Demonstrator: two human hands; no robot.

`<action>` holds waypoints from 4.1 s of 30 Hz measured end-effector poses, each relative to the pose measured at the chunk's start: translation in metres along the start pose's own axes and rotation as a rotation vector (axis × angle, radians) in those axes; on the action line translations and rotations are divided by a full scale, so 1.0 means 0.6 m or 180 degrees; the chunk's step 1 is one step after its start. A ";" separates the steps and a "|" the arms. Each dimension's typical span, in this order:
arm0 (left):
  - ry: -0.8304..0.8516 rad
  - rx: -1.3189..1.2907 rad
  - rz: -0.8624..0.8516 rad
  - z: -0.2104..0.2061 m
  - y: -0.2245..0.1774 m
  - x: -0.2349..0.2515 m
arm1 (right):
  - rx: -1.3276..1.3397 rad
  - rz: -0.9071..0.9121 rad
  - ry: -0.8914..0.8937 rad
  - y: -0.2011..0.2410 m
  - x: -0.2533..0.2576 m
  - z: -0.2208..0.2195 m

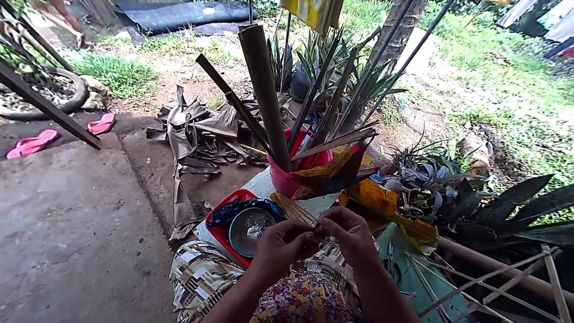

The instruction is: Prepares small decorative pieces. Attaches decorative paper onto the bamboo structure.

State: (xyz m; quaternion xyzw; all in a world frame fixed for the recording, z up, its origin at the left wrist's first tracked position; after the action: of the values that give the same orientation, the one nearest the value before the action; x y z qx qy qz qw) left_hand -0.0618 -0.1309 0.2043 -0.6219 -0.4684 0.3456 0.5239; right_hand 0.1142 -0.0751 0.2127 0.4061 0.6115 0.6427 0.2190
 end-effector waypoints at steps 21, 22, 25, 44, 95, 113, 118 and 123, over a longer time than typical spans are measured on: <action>0.0312 -0.0697 0.0223 0.012 0.014 -0.013 | 0.0042 -0.0032 -0.0078 -0.006 0.004 -0.050; 0.0346 -0.0701 0.0203 0.013 0.016 -0.014 | 0.0060 0.0003 -0.0093 -0.007 0.005 -0.050; 0.0352 -0.0602 0.0139 0.014 0.016 -0.017 | -0.0064 0.0080 -0.0134 -0.007 0.005 -0.054; -0.0587 0.0269 -0.0551 0.018 0.026 -0.020 | -0.0324 0.0270 -0.0305 -0.019 0.004 -0.064; -0.0932 0.1095 -0.0919 0.015 0.051 -0.008 | -0.0457 0.0288 -0.0552 -0.041 0.022 -0.077; -0.0737 0.0389 -0.0532 0.020 0.051 -0.009 | -0.0505 0.0393 -0.0385 -0.046 0.012 -0.074; -0.0934 0.0430 -0.0692 0.017 0.055 -0.007 | 0.0100 0.0254 -0.0407 -0.052 0.015 -0.076; -0.1104 0.0119 -0.0706 0.019 0.058 -0.004 | -0.0342 0.0373 -0.0546 -0.052 0.022 -0.086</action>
State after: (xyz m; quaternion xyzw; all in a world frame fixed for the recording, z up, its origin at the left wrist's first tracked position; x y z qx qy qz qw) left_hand -0.0654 -0.1297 0.1681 -0.4878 -0.6106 0.3963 0.4817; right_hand 0.0594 -0.0913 0.1899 0.4823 0.5304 0.6492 0.2540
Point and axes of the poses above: each hand's wrist, its own x-axis towards the middle knuckle, its own z-axis out of the back of the hand, y = z × x, the point moved 1 cm from there along x, towards the middle knuckle, and after that the axes turned 15 degrees about y, right-handed, at the moved point
